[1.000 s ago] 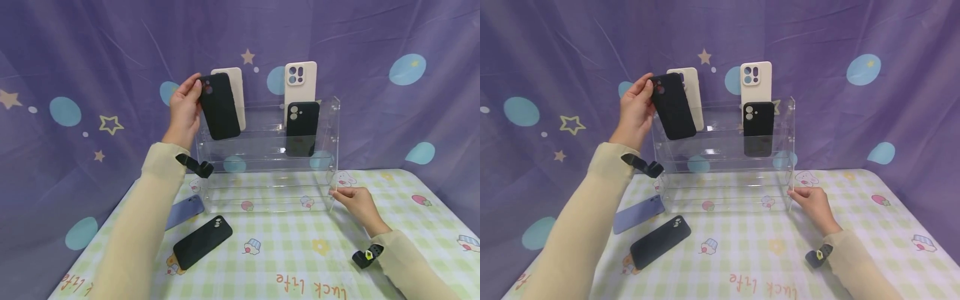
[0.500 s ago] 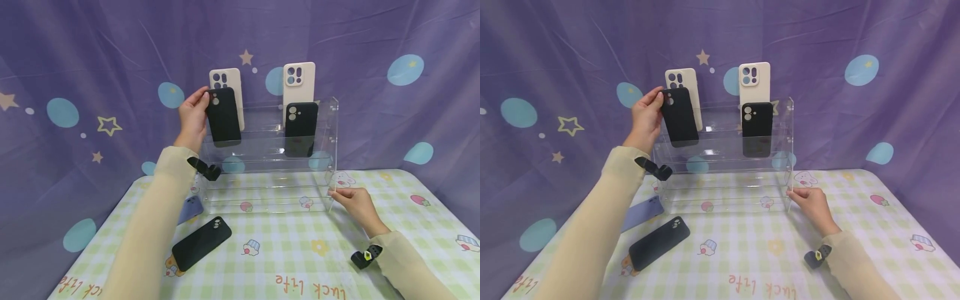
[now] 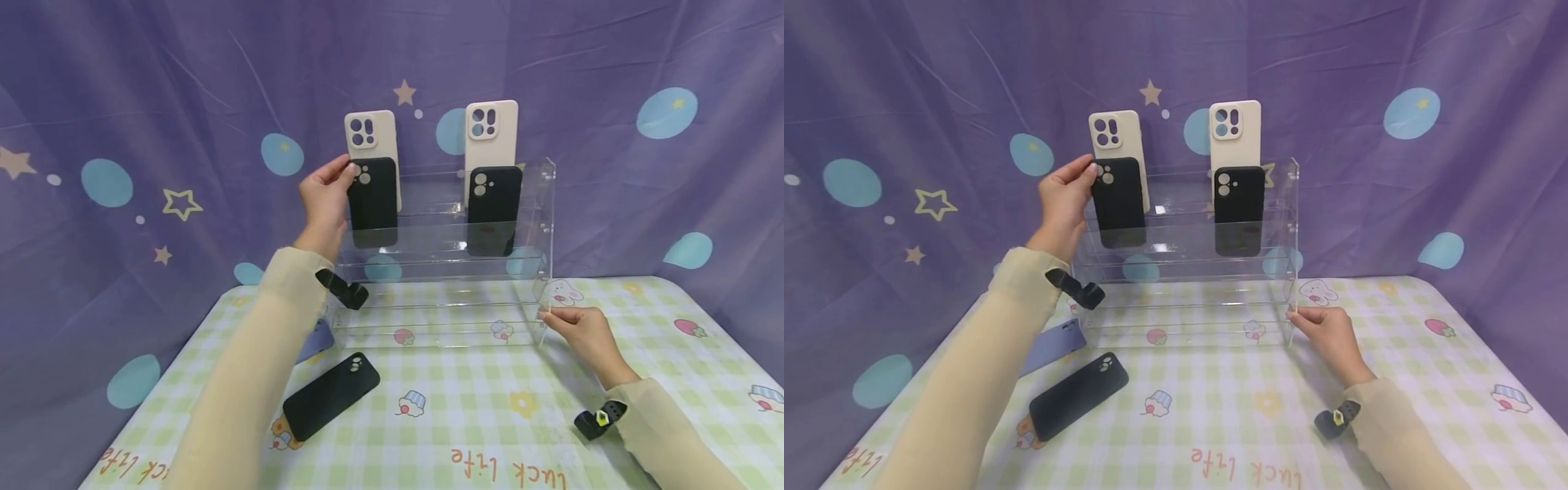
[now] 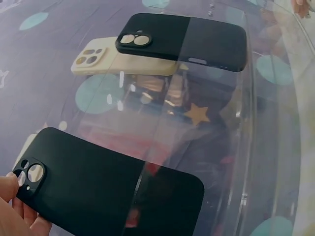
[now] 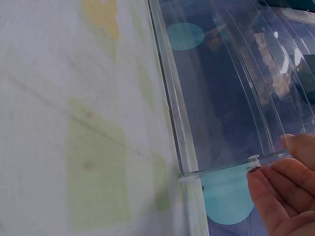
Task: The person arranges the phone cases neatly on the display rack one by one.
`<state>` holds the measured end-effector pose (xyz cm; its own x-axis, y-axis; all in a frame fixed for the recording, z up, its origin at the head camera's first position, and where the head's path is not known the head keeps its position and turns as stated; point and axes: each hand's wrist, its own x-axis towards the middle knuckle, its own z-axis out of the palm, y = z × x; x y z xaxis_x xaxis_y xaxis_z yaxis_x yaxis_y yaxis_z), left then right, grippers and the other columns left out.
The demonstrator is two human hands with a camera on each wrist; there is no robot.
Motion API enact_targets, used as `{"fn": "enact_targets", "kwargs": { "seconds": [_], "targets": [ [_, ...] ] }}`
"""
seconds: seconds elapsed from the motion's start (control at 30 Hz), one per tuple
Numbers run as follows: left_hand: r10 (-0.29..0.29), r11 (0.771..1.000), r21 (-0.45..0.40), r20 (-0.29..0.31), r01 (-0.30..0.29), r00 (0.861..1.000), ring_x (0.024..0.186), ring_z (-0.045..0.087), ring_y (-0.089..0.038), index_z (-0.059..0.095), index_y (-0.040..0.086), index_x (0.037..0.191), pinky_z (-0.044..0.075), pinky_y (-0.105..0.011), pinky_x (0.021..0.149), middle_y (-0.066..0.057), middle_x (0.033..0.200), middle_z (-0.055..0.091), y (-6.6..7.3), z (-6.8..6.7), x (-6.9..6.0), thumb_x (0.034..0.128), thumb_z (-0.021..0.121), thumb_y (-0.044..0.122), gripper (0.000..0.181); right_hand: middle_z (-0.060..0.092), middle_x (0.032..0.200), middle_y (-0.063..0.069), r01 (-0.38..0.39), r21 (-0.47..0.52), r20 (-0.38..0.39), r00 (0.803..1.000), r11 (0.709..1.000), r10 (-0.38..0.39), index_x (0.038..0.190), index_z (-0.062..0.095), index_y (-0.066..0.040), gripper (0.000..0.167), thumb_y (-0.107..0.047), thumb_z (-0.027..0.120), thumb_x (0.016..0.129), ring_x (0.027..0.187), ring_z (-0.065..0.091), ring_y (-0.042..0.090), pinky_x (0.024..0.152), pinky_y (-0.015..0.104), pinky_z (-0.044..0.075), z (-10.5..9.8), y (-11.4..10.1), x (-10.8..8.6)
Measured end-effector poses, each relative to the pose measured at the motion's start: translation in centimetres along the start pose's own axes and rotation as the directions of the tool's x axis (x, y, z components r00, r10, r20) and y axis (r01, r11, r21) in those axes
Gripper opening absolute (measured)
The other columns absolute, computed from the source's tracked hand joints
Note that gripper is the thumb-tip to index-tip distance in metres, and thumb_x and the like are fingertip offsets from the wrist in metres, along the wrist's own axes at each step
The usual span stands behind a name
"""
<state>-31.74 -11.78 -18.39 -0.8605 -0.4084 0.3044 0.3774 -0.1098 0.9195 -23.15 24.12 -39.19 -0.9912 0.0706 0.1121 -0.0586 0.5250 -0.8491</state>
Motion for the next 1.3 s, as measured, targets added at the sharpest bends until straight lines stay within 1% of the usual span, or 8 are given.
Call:
{"fn": "enact_targets", "kwargs": {
  "seconds": [0.13, 0.33, 0.6, 0.77, 0.87, 1.0, 1.17, 1.3],
  "targets": [
    [0.008, 1.000, 0.001, -0.012, -0.008, 1.000, 0.094, 0.059, -0.011, 0.071, 0.003, 0.108, 0.047, -0.020, 0.085, -0.008, 0.102, 0.069, -0.6, 0.0, -0.1, 0.0845, 0.070, 0.005, 0.023, 0.056, 0.125, 0.021, -0.003, 0.001, -0.006, 1.000, 1.000, 0.003, 0.119, 0.062, 0.004, 0.055, -0.043, 0.061, 0.090, 0.125, 0.043, 0.040, 0.097, 0.053, 0.039, 0.0, 0.2, 0.0],
    [0.026, 0.999, 0.036, 0.000, -0.026, 1.000, 0.095, 0.059, -0.011, 0.069, -0.001, 0.110, 0.047, -0.021, 0.087, -0.012, 0.109, 0.067, -1.7, -0.4, -0.4, 0.0860, 0.068, 0.004, 0.024, 0.058, 0.123, 0.020, 0.009, 0.002, -0.012, 1.000, 1.000, -0.009, 0.117, 0.063, 0.003, 0.055, -0.044, 0.061, 0.090, 0.124, 0.045, 0.039, 0.097, 0.052, 0.040, 0.0, 0.4, 0.1],
    [0.063, 0.996, 0.060, -0.026, -0.061, 0.998, 0.080, 0.059, -0.006, 0.070, -0.003, 0.107, 0.049, -0.020, 0.079, -0.003, 0.090, 0.067, -2.5, -0.9, -0.8, 0.0847, 0.069, 0.004, 0.024, 0.059, 0.121, 0.020, 0.019, -0.013, -0.028, 0.999, 1.000, -0.020, 0.117, 0.064, 0.003, 0.053, -0.043, 0.062, 0.090, 0.121, 0.048, 0.039, 0.095, 0.051, 0.042, 0.1, 0.4, 0.1],
    [0.064, 0.995, 0.084, -0.017, -0.062, 0.998, 0.086, 0.060, -0.010, 0.070, -0.002, 0.107, 0.049, -0.022, 0.081, -0.002, 0.091, 0.066, -2.4, -1.3, -1.1, 0.0836, 0.071, 0.007, 0.026, 0.058, 0.122, 0.021, 0.009, -0.008, -0.022, 1.000, 1.000, -0.009, 0.118, 0.063, 0.003, 0.055, -0.044, 0.062, 0.090, 0.122, 0.047, 0.040, 0.096, 0.052, 0.041, 0.1, 0.3, 0.0],
    [0.053, 0.995, 0.089, 0.007, -0.054, 0.999, 0.095, 0.060, -0.014, 0.068, -0.001, 0.111, 0.048, -0.023, 0.087, -0.008, 0.103, 0.066, -2.1, -1.9, -1.5, 0.0838, 0.071, 0.008, 0.028, 0.059, 0.121, 0.020, 0.014, -0.007, -0.017, 1.000, 1.000, -0.014, 0.117, 0.064, 0.003, 0.054, -0.044, 0.062, 0.090, 0.122, 0.048, 0.039, 0.096, 0.052, 0.041, 0.1, 0.3, 0.0],
    [0.092, 0.993, 0.063, 0.051, -0.095, 0.994, 0.099, 0.060, -0.016, 0.066, -0.002, 0.114, 0.047, -0.024, 0.090, -0.014, 0.111, 0.065, -1.7, -2.9, -2.1, 0.0841, 0.070, 0.006, 0.031, 0.060, 0.119, 0.019, 0.021, -0.005, -0.016, 1.000, 1.000, -0.021, 0.117, 0.064, 0.002, 0.053, -0.044, 0.061, 0.090, 0.122, 0.048, 0.039, 0.096, 0.052, 0.041, 0.1, 0.4, 0.1],
    [0.127, 0.985, 0.099, 0.125, -0.140, 0.984, 0.094, 0.061, -0.012, 0.064, -0.004, 0.115, 0.048, -0.023, 0.087, -0.006, 0.104, 0.067, -1.8, -4.6, -3.9, 0.0849, 0.070, 0.007, 0.033, 0.061, 0.119, 0.020, 0.024, -0.009, -0.020, 1.000, 1.000, -0.024, 0.116, 0.064, 0.003, 0.054, -0.044, 0.061, 0.090, 0.122, 0.047, 0.040, 0.096, 0.052, 0.040, 0.1, 0.4, 0.2],
    [0.089, 0.973, 0.192, 0.217, -0.131, 0.972, 0.092, 0.061, -0.009, 0.064, -0.002, 0.117, 0.049, -0.021, 0.083, 0.001, 0.101, 0.067, -2.7, -6.6, -6.2, 0.0855, 0.070, 0.009, 0.034, 0.061, 0.119, 0.020, 0.027, -0.012, -0.025, 0.999, 1.000, -0.028, 0.116, 0.064, 0.003, 0.053, -0.043, 0.061, 0.090, 0.121, 0.048, 0.040, 0.096, 0.052, 0.041, 0.2, 0.4, 0.2]
  ]
}}
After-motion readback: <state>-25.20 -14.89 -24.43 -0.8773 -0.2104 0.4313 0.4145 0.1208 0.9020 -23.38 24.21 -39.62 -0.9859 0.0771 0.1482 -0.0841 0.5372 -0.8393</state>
